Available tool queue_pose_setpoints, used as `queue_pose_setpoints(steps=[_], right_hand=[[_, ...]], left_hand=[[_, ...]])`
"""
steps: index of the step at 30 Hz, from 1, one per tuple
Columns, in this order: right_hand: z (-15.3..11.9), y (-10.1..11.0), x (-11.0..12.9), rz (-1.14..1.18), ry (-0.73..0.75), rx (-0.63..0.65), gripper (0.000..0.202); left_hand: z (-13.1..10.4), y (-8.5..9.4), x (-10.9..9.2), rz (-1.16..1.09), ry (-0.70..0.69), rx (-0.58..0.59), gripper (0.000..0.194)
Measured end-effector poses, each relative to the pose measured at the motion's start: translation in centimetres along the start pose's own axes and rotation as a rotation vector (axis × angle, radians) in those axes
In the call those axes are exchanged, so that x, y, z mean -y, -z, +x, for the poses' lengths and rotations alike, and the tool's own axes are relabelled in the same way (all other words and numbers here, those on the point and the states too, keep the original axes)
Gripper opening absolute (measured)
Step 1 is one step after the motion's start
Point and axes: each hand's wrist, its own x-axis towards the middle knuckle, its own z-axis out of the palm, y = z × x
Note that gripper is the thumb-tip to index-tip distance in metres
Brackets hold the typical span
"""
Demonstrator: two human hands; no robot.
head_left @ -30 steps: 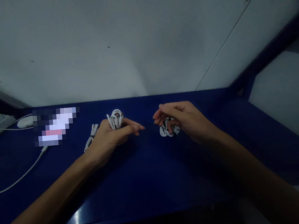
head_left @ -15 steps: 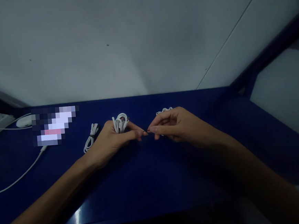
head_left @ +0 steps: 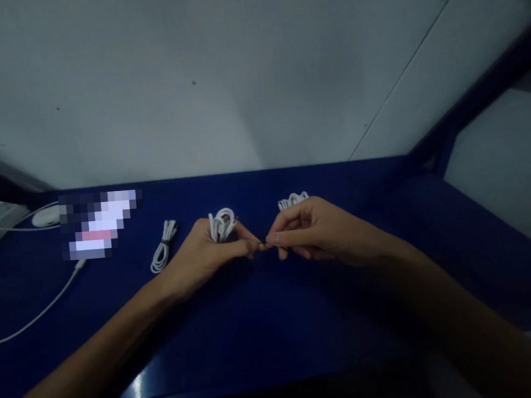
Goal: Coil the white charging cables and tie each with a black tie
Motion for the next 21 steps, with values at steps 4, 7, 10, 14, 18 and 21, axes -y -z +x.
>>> queue_pose_setpoints(steps=[4, 7, 10, 14, 18, 21], right_hand=[[-0.03, 0.01, 0.04, 0.008, -0.002, 0.004, 0.016], [-0.08, 0.06, 0.08, 0.001, 0.014, -0.002, 0.016], [-0.13, 0.15, 0.11, -0.016, 0.046, -0.049, 0.016], [-0.22, 0.41, 0.04, -0.026, 0.089, -0.090, 0.016], [-0.14, 0.77, -0.31, -0.018, 0.085, -0.117, 0.018], [0.04, 0.99, -0.65, -0.037, 0.117, -0.195, 0.016]], left_hand=[[0.00, -0.14, -0.12, 0.009, 0.001, -0.011, 0.009], [-0.01, -0.21, -0.04, 0.014, -0.007, -0.019, 0.010], [-0.03, -0.25, 0.05, -0.021, 0.034, -0.022, 0.013], [-0.04, -0.23, -0.03, -0.117, 0.091, -0.011, 0.027], [-0.05, -0.23, -0.15, -0.163, 0.100, -0.013, 0.028], [-0.16, -0.55, -0.08, -0.200, 0.090, -0.008, 0.023]])
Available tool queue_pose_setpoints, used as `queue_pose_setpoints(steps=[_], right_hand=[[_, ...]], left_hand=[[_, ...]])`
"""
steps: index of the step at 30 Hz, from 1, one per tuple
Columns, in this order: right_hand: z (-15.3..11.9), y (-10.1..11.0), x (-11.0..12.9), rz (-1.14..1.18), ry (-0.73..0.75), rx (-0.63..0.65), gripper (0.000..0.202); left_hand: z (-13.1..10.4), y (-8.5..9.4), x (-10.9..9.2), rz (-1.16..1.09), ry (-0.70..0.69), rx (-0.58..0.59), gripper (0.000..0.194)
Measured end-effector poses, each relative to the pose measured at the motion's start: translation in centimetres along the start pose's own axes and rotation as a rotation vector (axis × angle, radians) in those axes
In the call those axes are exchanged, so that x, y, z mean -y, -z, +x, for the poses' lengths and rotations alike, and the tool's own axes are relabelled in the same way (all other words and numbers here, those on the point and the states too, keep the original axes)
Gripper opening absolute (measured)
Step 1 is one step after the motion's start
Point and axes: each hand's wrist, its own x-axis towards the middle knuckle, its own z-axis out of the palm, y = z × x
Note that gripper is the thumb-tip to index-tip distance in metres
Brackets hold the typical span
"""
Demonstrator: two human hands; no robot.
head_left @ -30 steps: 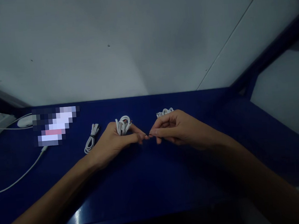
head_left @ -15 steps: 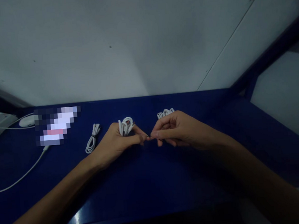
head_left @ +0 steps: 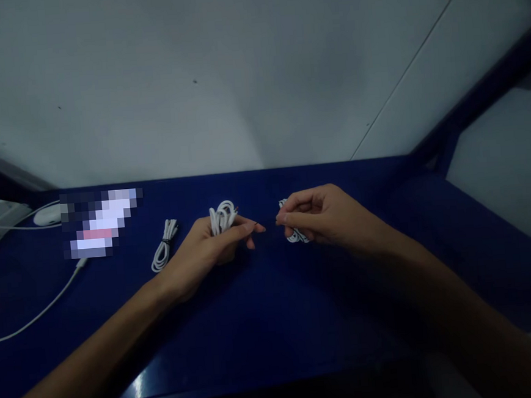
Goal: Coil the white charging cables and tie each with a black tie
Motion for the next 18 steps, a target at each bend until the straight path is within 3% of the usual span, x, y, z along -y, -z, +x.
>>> queue_pose_setpoints(steps=[6, 12, 15, 18], right_hand=[[0.0, -0.1, 0.3, -0.106, 0.018, 0.029, 0.013], [-0.2, -0.3, 0.6, -0.107, 0.025, 0.163, 0.008], [-0.3, -0.3, 0.4, -0.122, 0.039, 0.166, 0.007], [-0.3, -0.2, 0.3, -0.158, 0.033, 0.112, 0.007]], left_hand=[[-0.4, -1.1, 0.7, -0.068, 0.044, 0.076, 0.032], [-0.7, -1.8, 0.8, 0.117, 0.027, 0.019, 0.036], [-0.7, -1.7, 0.5, 0.317, -0.040, -0.083, 0.040], [-0.8, -0.4, -0.7, 0.584, -0.144, -0.329, 0.042]])
